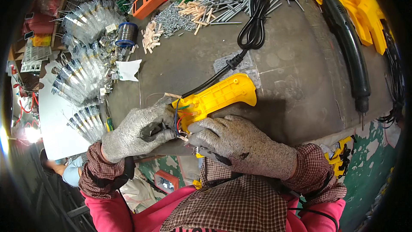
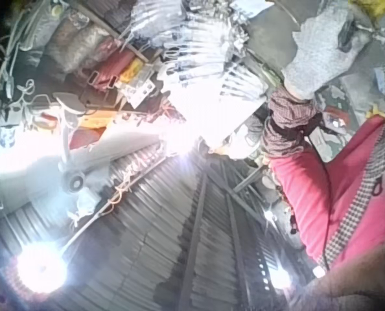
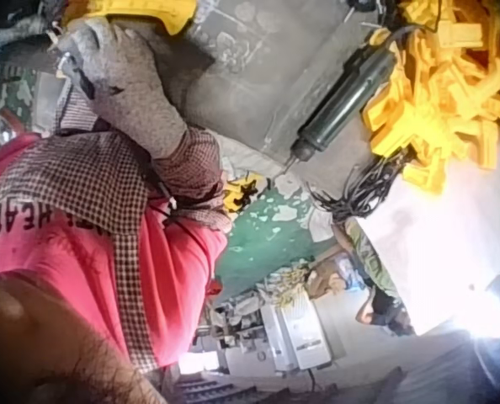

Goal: Manually assemble wires and plastic housings for an electronic device using a soldering iron and electric screwdriver.

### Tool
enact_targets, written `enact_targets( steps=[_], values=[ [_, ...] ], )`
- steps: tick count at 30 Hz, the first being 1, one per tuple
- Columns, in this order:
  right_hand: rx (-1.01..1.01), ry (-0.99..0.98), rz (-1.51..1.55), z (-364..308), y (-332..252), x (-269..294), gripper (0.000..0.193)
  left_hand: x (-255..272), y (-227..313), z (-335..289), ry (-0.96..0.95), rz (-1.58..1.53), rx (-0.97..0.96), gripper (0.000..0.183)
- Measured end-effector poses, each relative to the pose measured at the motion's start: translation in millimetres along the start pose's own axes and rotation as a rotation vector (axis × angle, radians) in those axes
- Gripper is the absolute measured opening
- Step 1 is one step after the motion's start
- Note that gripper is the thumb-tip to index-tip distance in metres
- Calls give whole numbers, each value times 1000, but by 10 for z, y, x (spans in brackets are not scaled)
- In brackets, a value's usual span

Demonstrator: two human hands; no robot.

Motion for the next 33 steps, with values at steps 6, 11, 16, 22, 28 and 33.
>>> enact_targets(
  steps=[6,11,16,22,28,33],
  values=[
    [12,-18,19,15,-3,-15,38,-51,62,-13,68,164,-151,16],
    [15,6,10,16,-9,-7,39,-85,136,-49,120,355,-202,18],
    [30,-19,-18,12,9,-18,41,-61,-17,-47,170,79,-210,19],
    [-7,2,35,20,6,-17,42,-229,-87,-95,238,-336,-127,12],
    [33,-4,16,25,-4,-3,42,-65,-132,-84,157,-38,-148,11],
    [17,-27,21,42,-18,-3,41,-245,-4,-142,238,188,-224,16]
  ],
)
Point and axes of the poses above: each hand's wrist, its own z-axis towards the middle knuckle, its own x-axis out of the back of the hand, y = z × x, the point moved 3 cm from there along z, towards the middle knuckle, and after that the axes turned 4 degrees about y, right-handed, at the moved point
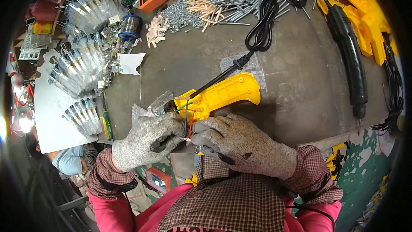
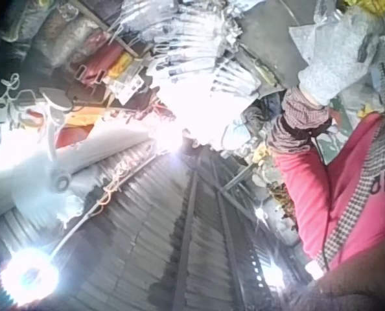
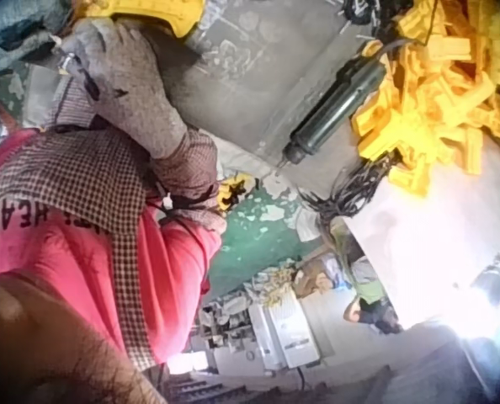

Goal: Manually assemble wires and plastic housings for an electronic device using a soldering iron and electric screwdriver.

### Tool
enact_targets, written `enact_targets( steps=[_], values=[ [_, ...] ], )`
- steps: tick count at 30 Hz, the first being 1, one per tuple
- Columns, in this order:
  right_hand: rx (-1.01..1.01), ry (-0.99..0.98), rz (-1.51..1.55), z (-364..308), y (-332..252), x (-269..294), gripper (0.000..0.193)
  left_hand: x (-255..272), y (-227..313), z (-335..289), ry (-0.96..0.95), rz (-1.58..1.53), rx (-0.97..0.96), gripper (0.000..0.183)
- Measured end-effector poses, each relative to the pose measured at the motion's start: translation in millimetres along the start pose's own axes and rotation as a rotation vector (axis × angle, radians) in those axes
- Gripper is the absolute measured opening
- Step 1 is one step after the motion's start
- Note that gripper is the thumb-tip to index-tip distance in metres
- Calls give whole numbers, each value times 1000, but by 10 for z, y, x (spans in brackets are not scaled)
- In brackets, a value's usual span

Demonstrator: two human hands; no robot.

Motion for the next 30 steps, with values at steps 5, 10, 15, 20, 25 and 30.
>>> enact_targets(
  steps=[5,10,15,20,25,30],
  values=[
    [18,8,-35,-14,-9,-6,40,-13,-31,3,215,-146,-82,19],
    [-21,-19,4,-31,-8,-22,43,-49,-28,-46,170,-246,-9,21],
    [3,19,-8,-27,-16,-14,45,-82,-136,-81,208,-436,156,19],
    [-39,-124,32,-87,39,2,47,-6,-78,34,127,-148,-20,13],
    [-46,-46,18,-52,4,67,46,25,-5,26,47,17,-11,17],
    [-258,-63,241,117,-118,528,64,404,241,-223,467,62,-121,33]
  ],
)
Point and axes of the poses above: each hand's wrist, its own z-axis towards the middle knuckle, its own x-axis out of the back of the hand, y = z × x, the point moved 3 cm from there along z, towards the middle knuckle, and after that the axes turned 4 degrees about y, right-handed, at the moved point
